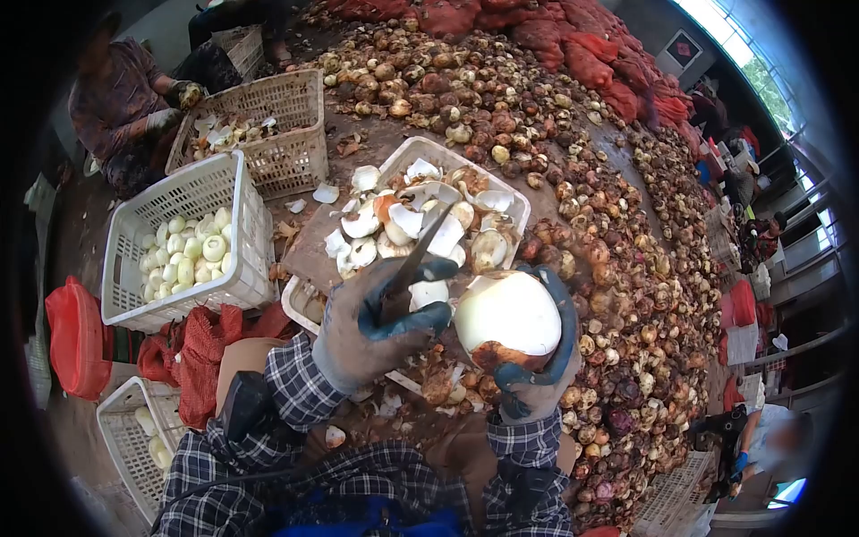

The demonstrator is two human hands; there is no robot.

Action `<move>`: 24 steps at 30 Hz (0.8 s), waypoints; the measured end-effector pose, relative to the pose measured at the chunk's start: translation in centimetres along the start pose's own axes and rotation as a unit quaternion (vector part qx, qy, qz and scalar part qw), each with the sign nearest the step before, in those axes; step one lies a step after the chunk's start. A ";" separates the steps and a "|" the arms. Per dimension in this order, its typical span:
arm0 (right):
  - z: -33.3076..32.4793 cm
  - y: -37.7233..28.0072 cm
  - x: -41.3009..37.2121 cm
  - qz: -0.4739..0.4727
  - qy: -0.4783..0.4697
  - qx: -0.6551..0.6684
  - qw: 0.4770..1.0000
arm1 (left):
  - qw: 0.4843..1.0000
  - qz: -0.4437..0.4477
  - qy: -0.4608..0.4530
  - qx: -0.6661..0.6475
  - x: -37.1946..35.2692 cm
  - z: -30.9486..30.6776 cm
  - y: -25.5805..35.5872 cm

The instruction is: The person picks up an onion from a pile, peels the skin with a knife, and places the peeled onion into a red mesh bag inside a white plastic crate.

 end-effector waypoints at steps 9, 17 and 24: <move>1.6 0.0 -0.5 -0.029 -0.065 -0.056 0.996 | 0.981 -0.178 0.032 -0.076 0.8 -0.7 -2.0; 2.3 2.1 -0.9 0.123 -0.103 0.287 0.945 | 0.979 -0.167 0.108 -0.050 0.6 -1.1 -2.4; 0.6 2.4 -0.2 0.041 -0.136 0.319 0.937 | 0.971 0.010 0.044 0.235 -0.4 -1.4 0.3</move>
Point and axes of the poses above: each hand's wrist, its own x-axis towards the middle knuckle, its own z-axis out of the palm, y = z × x, the point moved 5 cm from there along x, towards the middle knuckle, and after that the axes turned 4 degrees about -y, right-handed, at the moved point
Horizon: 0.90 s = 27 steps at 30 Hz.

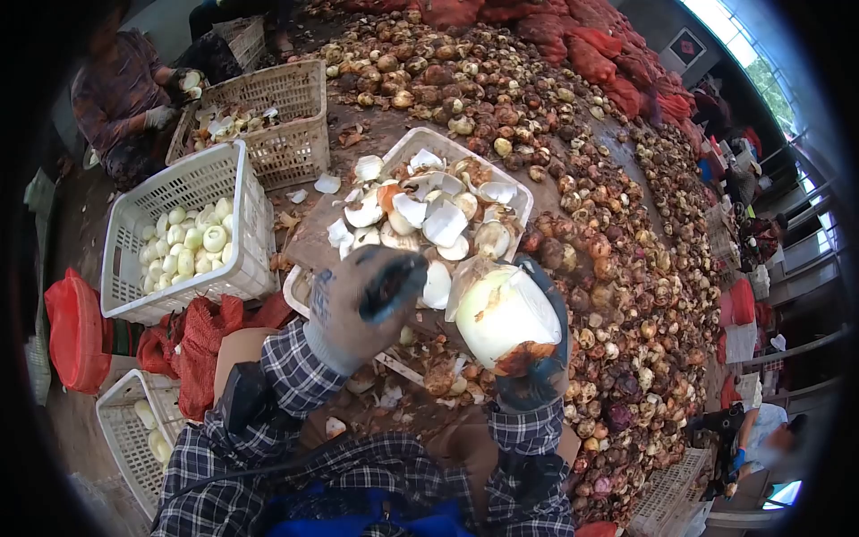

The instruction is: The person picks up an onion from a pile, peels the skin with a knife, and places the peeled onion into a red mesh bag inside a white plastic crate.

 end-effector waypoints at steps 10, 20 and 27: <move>-1.0 -1.0 -0.2 -0.025 0.035 -0.023 0.999 | 0.973 0.063 -0.131 0.178 -1.6 2.0 1.4; -1.0 -0.9 1.1 0.021 0.047 -0.093 0.994 | 0.961 0.066 -0.178 0.201 -1.2 1.2 2.1; -2.3 0.0 0.8 0.030 0.100 -0.004 0.995 | 0.991 -0.062 -0.105 -0.051 -0.9 1.5 -0.8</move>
Point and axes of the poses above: each hand's wrist, its own x-axis towards the middle knuckle, its own z-axis out of the palm, y = z × x, the point moved 5 cm from there along x, towards the middle knuckle, and after that the axes turned 4 degrees about -y, right-handed, at the moved point
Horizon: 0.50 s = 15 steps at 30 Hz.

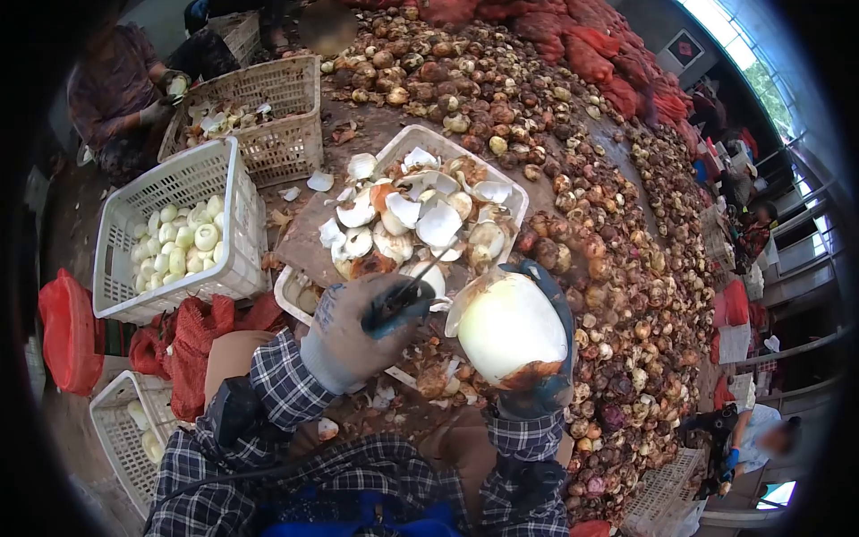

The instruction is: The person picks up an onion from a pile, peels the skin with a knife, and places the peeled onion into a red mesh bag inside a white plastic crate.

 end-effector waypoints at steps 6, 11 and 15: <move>1.8 1.4 -0.4 0.032 -0.022 -0.008 0.999 | 0.907 -0.086 -0.065 -0.407 0.2 0.9 0.2; 4.7 1.7 0.4 0.022 -0.070 -0.165 0.984 | 0.852 -0.119 -0.050 -0.507 0.5 0.7 -0.1; 6.4 3.6 2.3 0.060 -0.117 -0.108 0.985 | 0.893 -0.124 -0.009 -0.433 0.3 1.3 -1.4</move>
Point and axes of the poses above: each hand's wrist, its own x-axis towards the middle knuckle, its own z-axis out of the palm, y = z × x, the point moved 5 cm from there along x, towards the middle knuckle, and after that the axes turned 4 degrees about -y, right-handed, at the moved point
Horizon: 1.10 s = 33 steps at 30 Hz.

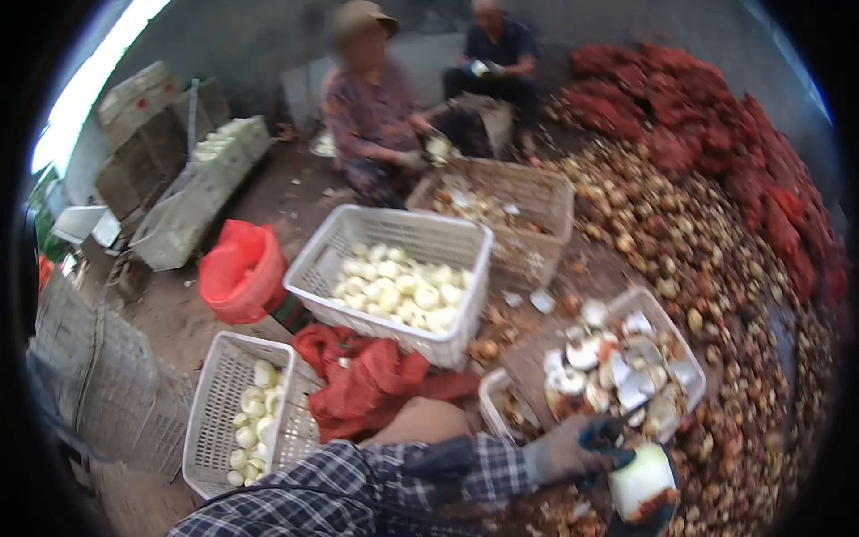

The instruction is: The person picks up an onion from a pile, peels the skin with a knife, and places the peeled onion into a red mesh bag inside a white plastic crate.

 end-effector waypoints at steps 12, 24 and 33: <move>1.9 1.0 0.5 0.018 -0.076 0.097 0.992 | 0.999 0.043 0.005 0.022 0.9 0.3 -1.5; 0.5 1.6 -0.8 0.016 -0.100 0.127 0.987 | 0.997 0.036 0.027 0.058 1.9 -0.5 -3.2; -3.3 1.3 -3.8 0.019 0.043 0.114 0.992 | 0.995 0.048 0.033 0.075 1.4 -0.7 -2.8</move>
Point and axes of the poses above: each hand's wrist, its own x-axis towards the middle knuckle, its own z-axis out of the palm, y = z × x, the point moved 5 cm from there along x, towards the middle knuckle, and after that the axes turned 4 degrees about -y, right-handed, at the moved point
